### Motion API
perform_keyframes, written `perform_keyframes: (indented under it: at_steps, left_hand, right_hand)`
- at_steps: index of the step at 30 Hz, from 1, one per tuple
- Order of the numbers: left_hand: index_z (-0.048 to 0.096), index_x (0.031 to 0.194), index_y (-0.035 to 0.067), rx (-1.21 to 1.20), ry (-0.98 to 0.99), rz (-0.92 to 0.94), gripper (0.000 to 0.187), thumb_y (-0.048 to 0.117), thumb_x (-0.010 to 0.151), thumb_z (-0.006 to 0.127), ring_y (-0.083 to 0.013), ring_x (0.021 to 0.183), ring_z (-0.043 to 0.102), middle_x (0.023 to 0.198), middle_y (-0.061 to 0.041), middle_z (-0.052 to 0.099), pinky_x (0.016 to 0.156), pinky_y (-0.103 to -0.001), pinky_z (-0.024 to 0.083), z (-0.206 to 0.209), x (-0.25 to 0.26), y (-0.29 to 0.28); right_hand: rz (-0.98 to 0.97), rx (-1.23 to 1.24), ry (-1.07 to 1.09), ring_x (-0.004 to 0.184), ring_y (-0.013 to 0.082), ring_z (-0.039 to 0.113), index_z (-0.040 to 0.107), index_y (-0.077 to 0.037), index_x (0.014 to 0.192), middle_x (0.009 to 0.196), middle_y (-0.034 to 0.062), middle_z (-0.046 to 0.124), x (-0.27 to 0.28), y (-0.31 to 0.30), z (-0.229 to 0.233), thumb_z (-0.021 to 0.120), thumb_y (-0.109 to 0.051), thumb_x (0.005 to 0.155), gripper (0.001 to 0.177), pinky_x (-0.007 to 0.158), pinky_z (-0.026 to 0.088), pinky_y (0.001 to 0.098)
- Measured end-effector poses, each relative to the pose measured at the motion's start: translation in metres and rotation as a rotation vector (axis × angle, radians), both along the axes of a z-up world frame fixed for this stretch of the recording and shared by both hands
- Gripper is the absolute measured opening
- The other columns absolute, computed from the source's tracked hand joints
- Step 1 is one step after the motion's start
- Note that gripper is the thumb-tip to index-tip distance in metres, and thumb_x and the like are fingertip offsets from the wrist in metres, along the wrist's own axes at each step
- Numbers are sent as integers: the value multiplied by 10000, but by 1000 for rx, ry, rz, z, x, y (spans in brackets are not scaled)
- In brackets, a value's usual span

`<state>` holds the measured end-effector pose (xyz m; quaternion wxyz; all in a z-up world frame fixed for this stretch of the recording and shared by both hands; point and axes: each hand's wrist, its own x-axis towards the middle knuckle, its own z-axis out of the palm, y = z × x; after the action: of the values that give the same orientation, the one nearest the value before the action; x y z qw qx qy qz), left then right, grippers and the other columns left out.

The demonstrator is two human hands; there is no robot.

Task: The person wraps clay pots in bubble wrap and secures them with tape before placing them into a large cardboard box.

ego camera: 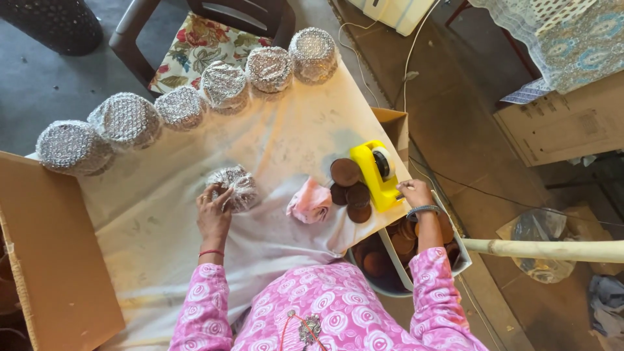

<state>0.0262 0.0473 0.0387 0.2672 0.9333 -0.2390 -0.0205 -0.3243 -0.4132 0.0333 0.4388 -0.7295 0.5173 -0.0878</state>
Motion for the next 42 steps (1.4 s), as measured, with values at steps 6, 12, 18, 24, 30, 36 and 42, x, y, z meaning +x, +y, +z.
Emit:
perform_keyframes:
  at_steps: [6, 12, 18, 24, 30, 36, 42]
  left_hand:
    - [773, 1176, 374, 12, 8, -1, 433, 171, 798, 827, -237, 1303, 516, 1394, 61, 577, 943, -397, 551, 3, 0, 0]
    - [772, 1171, 379, 14, 43, 10, 428, 190, 793, 835, -230, 1309, 511, 1393, 70, 570, 935, -400, 557, 8, 0, -1]
    - [781, 1156, 371, 2, 61, 16, 399, 183, 806, 817, -237, 1318, 503, 1399, 68, 567, 927, -400, 558, 13, -1, -1]
    - [794, 1136, 337, -48, 69, 19, 390, 146, 797, 809, -248, 1298, 510, 1379, 54, 579, 965, -405, 534, 10, 0, -2]
    - [812, 1080, 286, -134, 30, -1, 379, 111, 743, 817, -233, 1255, 522, 1340, 58, 599, 1045, -376, 506, -14, 4, -2]
    - [799, 1091, 354, -46, 119, 84, 367, 155, 783, 805, -198, 1307, 489, 1370, 92, 560, 909, -393, 564, 3, 1, -9]
    - [783, 1102, 390, -25, 173, 100, 353, 207, 802, 808, -167, 1347, 464, 1386, 109, 544, 875, -391, 577, 13, -3, -12]
  right_hand:
    - [36, -48, -219, 831, 109, 639, 715, 71, 1035, 917, 60, 715, -5, 10, 18, 719, -134, 954, 220, 768, 515, 238]
    - [-37, 176, -232, 756, 103, 633, 704, 53, 977, 826, 39, 699, -46, 4, -11, 693, -116, 966, 170, 723, 518, 241]
    - [14, 160, -225, 697, 81, 579, 708, 59, 891, 783, 28, 666, -86, 7, -52, 700, -150, 994, 233, 659, 487, 233]
    - [-128, 192, -74, 616, 93, 552, 743, -12, 966, 786, 27, 701, -71, 16, -55, 725, -193, 950, 183, 529, 401, 279]
    - [262, -263, 642, 790, 289, 722, 736, -69, 1136, 952, 167, 748, -46, 31, 12, 810, -130, 763, 385, 686, 565, 434]
    - [687, 33, 104, 809, 252, 715, 732, 0, 1067, 878, 183, 773, 47, 100, 32, 714, -277, 917, 316, 732, 569, 373]
    - [1184, -182, -71, 816, 280, 718, 714, -85, 1019, 887, 136, 710, 217, 213, 75, 681, -307, 925, 243, 753, 573, 386]
